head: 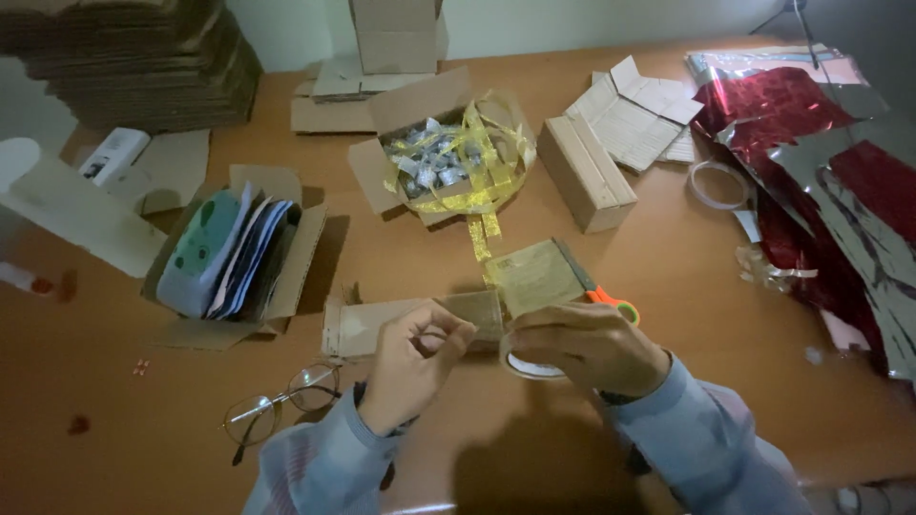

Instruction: The person tapes a small cardboard box with clear packing tape. They apply tape to the top seam, then flip the box and apply tape to the bottom seam, smoothing each strip with their fingers.

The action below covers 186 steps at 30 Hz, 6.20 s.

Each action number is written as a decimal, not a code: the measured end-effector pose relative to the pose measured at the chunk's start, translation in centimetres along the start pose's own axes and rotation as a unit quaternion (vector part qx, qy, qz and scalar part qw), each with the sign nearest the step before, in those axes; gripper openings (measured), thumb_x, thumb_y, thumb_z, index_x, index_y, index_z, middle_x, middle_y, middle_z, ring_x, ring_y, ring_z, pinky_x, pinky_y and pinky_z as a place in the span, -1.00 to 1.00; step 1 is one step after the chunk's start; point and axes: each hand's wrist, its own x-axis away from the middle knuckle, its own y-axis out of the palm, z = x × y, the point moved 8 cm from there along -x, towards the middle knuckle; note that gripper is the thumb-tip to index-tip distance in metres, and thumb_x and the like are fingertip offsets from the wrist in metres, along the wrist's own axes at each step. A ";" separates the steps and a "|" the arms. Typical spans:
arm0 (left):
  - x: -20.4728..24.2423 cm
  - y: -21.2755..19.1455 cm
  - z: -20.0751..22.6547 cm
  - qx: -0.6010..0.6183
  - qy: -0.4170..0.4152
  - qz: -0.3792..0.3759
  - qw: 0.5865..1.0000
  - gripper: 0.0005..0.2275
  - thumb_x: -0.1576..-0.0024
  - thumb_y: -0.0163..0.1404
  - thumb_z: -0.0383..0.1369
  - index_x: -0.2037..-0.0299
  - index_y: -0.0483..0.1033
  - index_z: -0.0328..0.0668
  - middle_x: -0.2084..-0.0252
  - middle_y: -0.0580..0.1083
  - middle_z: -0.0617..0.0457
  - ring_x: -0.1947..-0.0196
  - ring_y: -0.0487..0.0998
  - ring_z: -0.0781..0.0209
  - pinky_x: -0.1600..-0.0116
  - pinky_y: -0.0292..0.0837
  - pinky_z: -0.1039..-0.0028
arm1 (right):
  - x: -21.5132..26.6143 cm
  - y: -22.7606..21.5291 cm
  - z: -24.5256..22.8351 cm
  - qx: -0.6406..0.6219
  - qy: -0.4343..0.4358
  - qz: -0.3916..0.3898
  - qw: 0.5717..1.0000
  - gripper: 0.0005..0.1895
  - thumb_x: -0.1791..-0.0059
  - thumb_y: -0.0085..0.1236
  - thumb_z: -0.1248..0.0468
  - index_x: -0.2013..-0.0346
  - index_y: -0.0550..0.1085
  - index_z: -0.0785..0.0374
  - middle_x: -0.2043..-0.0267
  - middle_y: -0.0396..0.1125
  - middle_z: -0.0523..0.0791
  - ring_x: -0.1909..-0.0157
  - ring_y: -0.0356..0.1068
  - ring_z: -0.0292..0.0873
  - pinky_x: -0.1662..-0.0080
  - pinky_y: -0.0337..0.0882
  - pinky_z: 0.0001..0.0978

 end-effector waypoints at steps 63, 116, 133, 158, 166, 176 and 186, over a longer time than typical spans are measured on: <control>2.2 -1.3 5.3 -0.077 0.406 0.161 0.896 -0.54 0.08 0.12 -0.63 0.12 0.07 -0.18 -0.08 0.18 -0.29 -0.18 0.28 -0.12 -0.20 0.35 0.26 | -6.1 -3.0 1.8 -0.034 0.340 -0.027 0.939 -0.30 0.43 0.43 0.11 0.04 0.42 0.13 0.46 0.46 -0.25 0.65 0.21 -0.43 0.47 0.35 -0.64; 4.6 -5.8 6.2 -0.071 0.328 0.152 0.930 -0.73 -0.07 -0.12 -0.14 0.31 0.28 -0.21 0.16 0.29 -0.11 0.05 0.35 0.02 -0.16 0.28 0.18 | -7.2 1.6 -0.8 -0.058 0.267 -0.122 0.954 -0.38 0.30 0.14 0.36 -0.07 0.33 0.04 -0.15 0.28 -0.14 0.09 0.48 -0.14 0.14 0.48 -0.36; 2.7 -6.6 13.6 -0.168 0.224 0.141 0.950 -0.79 -0.02 0.02 -0.25 0.59 0.34 -0.08 0.52 0.37 0.14 0.45 0.36 0.28 0.32 0.24 0.49 | -11.9 -4.3 -0.6 -0.179 0.210 -0.093 0.957 -0.60 0.29 0.31 0.33 0.18 0.49 0.07 0.13 0.46 -0.15 0.26 0.54 -0.32 0.35 0.52 -0.64; -1.7 -9.7 7.8 -0.070 0.077 0.099 0.990 -0.74 -0.05 -0.07 -0.15 0.61 0.35 -0.05 0.58 0.36 0.17 0.51 0.34 0.35 0.25 0.28 0.54 | -10.9 -1.9 6.0 -0.114 0.220 -0.142 0.958 -0.86 0.19 0.14 0.27 0.37 0.58 0.07 0.26 0.46 -0.24 0.42 0.46 -0.34 0.34 0.41 -0.55; -1.6 -10.0 6.4 -0.047 0.070 0.084 0.993 -0.80 -0.04 -0.02 -0.30 0.62 0.35 -0.06 0.63 0.32 0.15 0.58 0.28 0.38 0.39 0.25 0.58 | -10.2 -1.5 5.9 -0.109 0.191 -0.132 0.967 -0.62 0.33 0.08 0.53 0.38 0.54 -0.01 0.32 0.47 -0.32 0.59 0.44 -0.46 0.52 0.48 -0.68; -1.6 -10.0 5.2 0.001 0.052 0.079 0.996 -0.84 0.03 0.08 -0.33 0.56 0.36 -0.10 0.60 0.32 0.16 0.59 0.27 0.40 0.45 0.19 0.61 | -9.9 -1.6 5.8 -0.090 0.172 -0.128 0.973 -0.89 0.15 0.11 0.25 0.34 0.52 0.06 0.31 0.41 -0.28 0.48 0.43 -0.37 0.42 0.45 -0.59; -1.4 -10.2 4.8 -0.006 0.037 0.102 0.994 -0.80 0.02 0.09 -0.40 0.64 0.34 -0.12 0.65 0.33 0.15 0.62 0.27 0.39 0.48 0.22 0.61 | -9.8 -1.0 6.3 -0.116 0.180 -0.143 0.966 -0.82 0.10 0.03 0.22 0.27 0.54 -0.06 0.35 0.38 -0.30 0.55 0.32 -0.32 0.45 0.31 -0.60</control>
